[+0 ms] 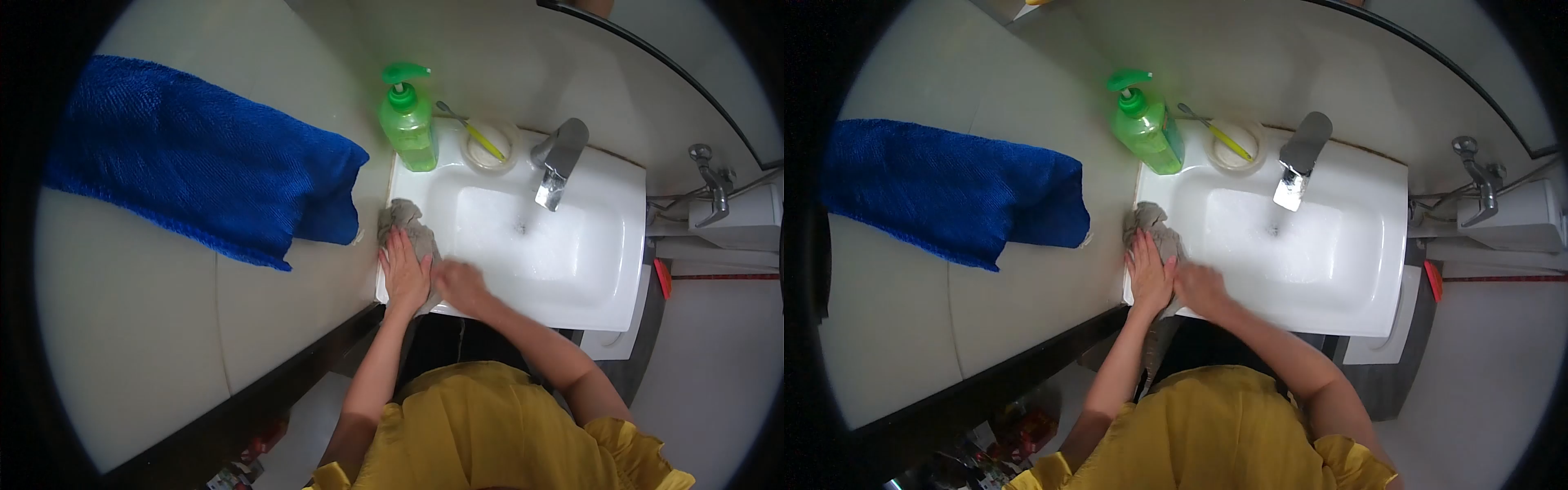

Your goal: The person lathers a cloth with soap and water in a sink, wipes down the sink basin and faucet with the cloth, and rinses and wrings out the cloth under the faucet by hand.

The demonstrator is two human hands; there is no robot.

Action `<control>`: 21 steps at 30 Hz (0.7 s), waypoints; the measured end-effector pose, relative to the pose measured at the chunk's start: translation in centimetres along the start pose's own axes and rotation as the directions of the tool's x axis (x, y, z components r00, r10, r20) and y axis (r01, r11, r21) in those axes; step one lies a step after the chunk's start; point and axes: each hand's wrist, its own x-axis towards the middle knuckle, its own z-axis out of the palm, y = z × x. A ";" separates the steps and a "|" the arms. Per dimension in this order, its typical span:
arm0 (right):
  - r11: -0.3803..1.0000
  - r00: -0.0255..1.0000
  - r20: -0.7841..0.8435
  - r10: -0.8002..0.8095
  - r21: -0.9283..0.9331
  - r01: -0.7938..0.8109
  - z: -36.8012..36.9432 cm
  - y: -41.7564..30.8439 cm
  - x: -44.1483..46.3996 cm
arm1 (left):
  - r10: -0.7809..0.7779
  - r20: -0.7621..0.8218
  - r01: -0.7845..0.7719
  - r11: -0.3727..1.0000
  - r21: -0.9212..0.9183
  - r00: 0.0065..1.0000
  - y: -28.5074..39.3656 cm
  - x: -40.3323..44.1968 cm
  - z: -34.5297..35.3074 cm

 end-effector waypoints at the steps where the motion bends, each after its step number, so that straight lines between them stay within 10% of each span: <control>1: 0.991 0.975 -0.220 -0.021 0.125 0.049 -1.7 -0.7 1.8 | 0.021 -0.050 -0.019 0.999 0.044 0.999 0.4 0.8 0.1; 4: 0.955 0.828 -0.551 -0.108 0.173 0.240 -7.5 -3.4 8.4 | 0.066 -0.150 -0.043 0.987 0.153 0.986 0.9 1.7 0.5; 6: 0.946 0.577 -0.769 -0.275 -0.112 0.303 -10.2 -5.5 12.5 | 0.078 -0.155 -0.053 0.986 0.160 0.985 0.9 2.0 0.4; 17: 0.934 0.687 -0.667 -0.289 -0.040 0.355 -10.0 -8.3 19.1 | 0.108 -0.160 -0.067 0.967 0.245 0.981 2.0 7.0 0.2; 21: 0.845 0.479 -0.768 -0.426 -0.149 0.513 -9.2 -9.1 17.6 | 0.111 -0.108 -0.111 0.994 0.004 0.988 3.5 8.8 -1.8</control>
